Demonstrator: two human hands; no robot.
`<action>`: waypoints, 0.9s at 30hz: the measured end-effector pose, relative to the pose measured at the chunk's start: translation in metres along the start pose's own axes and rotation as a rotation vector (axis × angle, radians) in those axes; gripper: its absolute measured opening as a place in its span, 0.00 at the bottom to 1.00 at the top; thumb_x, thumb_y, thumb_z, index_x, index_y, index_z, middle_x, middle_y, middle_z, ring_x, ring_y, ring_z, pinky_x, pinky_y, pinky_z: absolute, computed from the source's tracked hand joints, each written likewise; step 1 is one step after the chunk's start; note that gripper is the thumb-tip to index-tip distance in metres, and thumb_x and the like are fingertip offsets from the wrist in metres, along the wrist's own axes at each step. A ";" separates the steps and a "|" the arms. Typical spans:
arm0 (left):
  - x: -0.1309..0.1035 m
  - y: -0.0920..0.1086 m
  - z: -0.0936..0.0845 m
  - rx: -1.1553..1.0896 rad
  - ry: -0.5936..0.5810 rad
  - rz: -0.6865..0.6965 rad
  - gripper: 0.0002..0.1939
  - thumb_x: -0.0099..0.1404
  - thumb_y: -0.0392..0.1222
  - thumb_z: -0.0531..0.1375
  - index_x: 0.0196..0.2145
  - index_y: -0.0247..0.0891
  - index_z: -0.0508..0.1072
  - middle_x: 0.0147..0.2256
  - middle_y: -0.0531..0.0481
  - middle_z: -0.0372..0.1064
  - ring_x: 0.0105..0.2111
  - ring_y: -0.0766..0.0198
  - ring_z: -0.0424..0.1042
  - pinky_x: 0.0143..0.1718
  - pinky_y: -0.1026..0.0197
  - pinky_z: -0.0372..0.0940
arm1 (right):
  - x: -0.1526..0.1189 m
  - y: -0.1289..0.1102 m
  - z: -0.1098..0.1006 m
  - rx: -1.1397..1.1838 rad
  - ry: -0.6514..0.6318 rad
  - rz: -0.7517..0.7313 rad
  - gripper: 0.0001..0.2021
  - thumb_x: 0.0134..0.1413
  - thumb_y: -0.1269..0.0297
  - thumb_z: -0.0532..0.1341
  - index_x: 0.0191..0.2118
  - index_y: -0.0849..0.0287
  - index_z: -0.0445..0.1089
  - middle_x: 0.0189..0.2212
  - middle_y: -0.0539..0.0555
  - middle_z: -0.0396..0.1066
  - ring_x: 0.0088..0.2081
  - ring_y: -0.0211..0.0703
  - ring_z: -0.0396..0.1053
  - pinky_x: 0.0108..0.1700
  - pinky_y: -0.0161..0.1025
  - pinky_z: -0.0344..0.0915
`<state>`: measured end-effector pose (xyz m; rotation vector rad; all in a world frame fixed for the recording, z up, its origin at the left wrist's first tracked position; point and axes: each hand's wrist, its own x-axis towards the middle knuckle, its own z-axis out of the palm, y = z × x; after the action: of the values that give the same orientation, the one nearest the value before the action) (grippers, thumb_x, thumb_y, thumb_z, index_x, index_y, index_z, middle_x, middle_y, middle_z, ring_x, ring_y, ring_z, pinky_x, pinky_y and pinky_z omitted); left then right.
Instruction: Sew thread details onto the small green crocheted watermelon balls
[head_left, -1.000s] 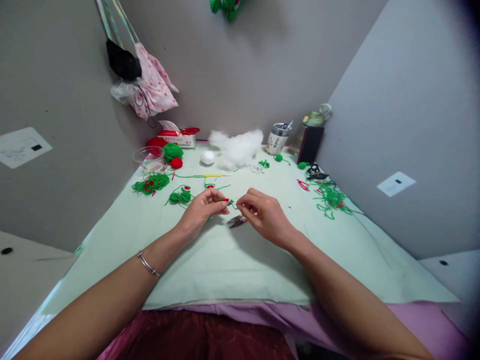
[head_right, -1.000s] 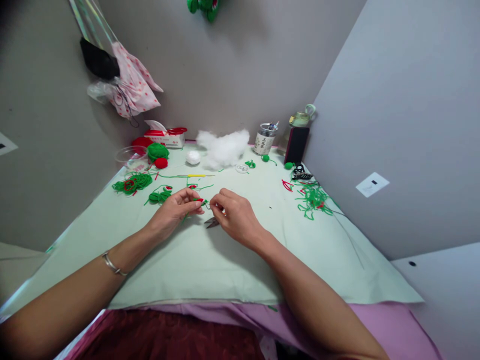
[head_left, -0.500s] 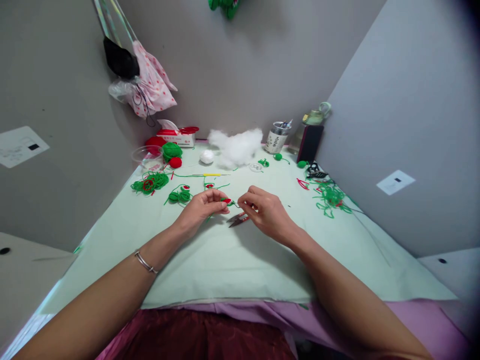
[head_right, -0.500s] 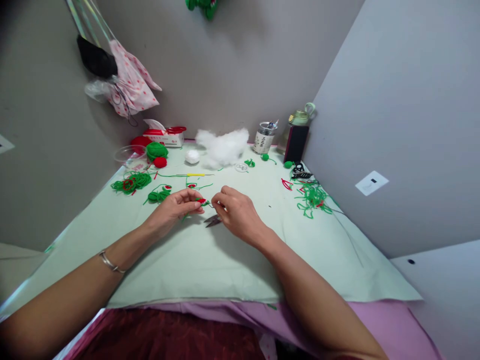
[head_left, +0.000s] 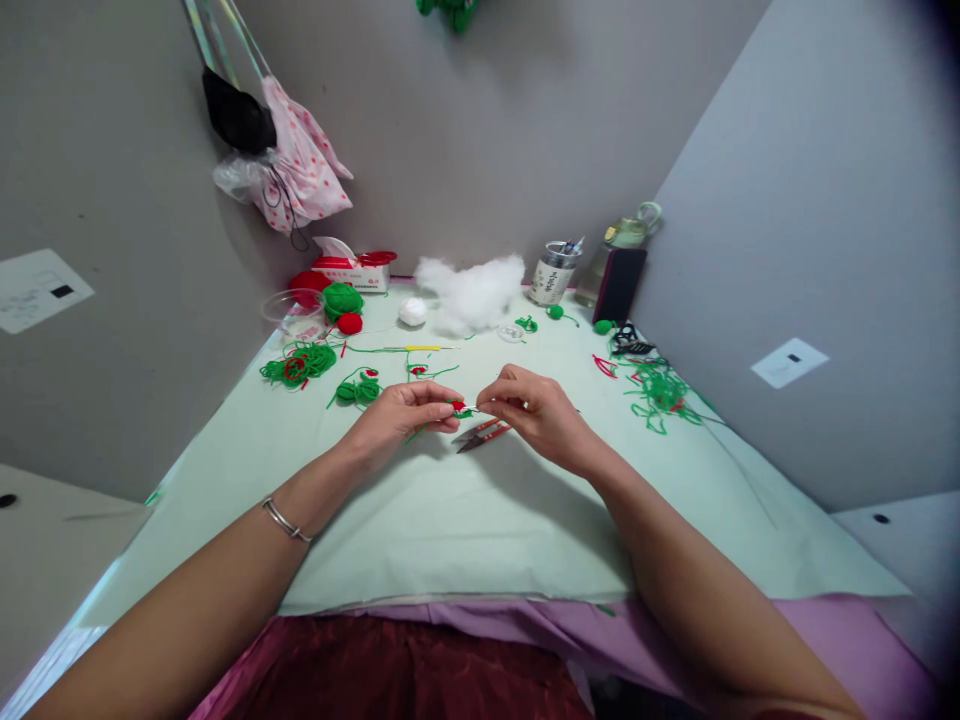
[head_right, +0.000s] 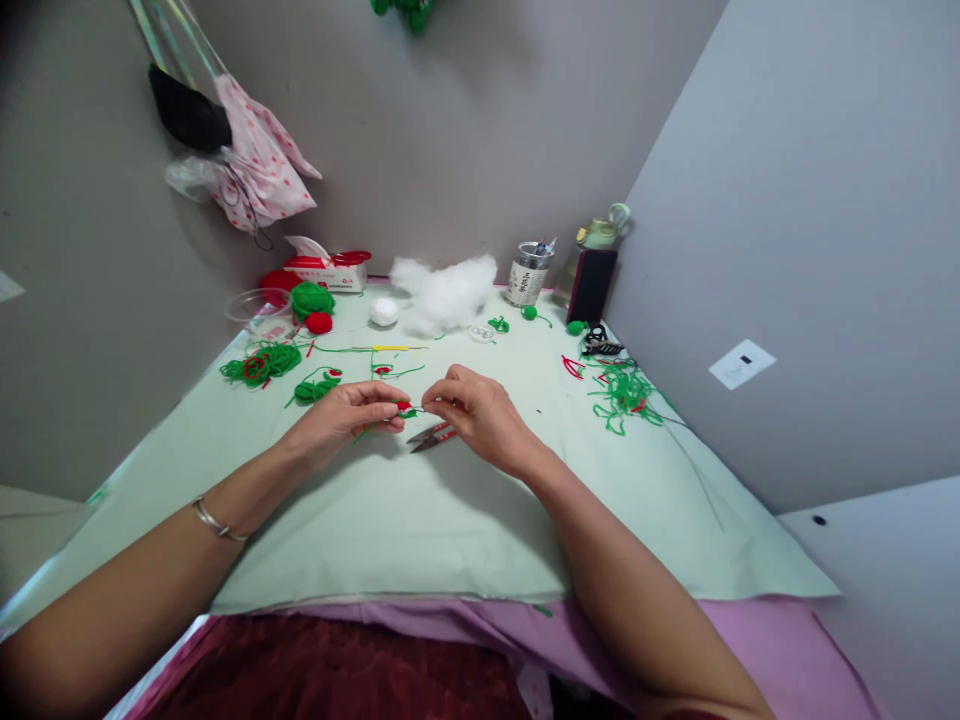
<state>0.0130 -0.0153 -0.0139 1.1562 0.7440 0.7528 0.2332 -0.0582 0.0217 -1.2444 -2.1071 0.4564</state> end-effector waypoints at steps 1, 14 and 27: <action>0.000 0.001 0.000 -0.006 -0.010 -0.010 0.13 0.55 0.43 0.69 0.39 0.37 0.79 0.34 0.50 0.76 0.33 0.65 0.76 0.44 0.59 0.69 | 0.000 0.000 0.000 0.022 0.001 -0.002 0.07 0.61 0.70 0.60 0.36 0.57 0.76 0.29 0.49 0.64 0.29 0.34 0.61 0.32 0.33 0.56; -0.002 0.004 0.000 -0.007 -0.079 -0.016 0.13 0.56 0.42 0.69 0.39 0.36 0.79 0.32 0.49 0.77 0.33 0.64 0.77 0.44 0.58 0.70 | 0.000 -0.002 -0.002 0.056 -0.017 -0.070 0.07 0.60 0.72 0.60 0.36 0.58 0.76 0.28 0.49 0.63 0.29 0.33 0.62 0.33 0.32 0.56; -0.003 0.006 0.003 -0.032 -0.100 -0.001 0.11 0.56 0.42 0.68 0.37 0.36 0.77 0.34 0.51 0.73 0.32 0.66 0.75 0.43 0.59 0.69 | 0.001 -0.002 -0.003 0.123 -0.071 -0.063 0.09 0.62 0.71 0.59 0.41 0.57 0.77 0.28 0.49 0.62 0.30 0.34 0.62 0.33 0.33 0.58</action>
<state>0.0131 -0.0179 -0.0073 1.1559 0.6472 0.6983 0.2337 -0.0586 0.0249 -1.1034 -2.1366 0.6002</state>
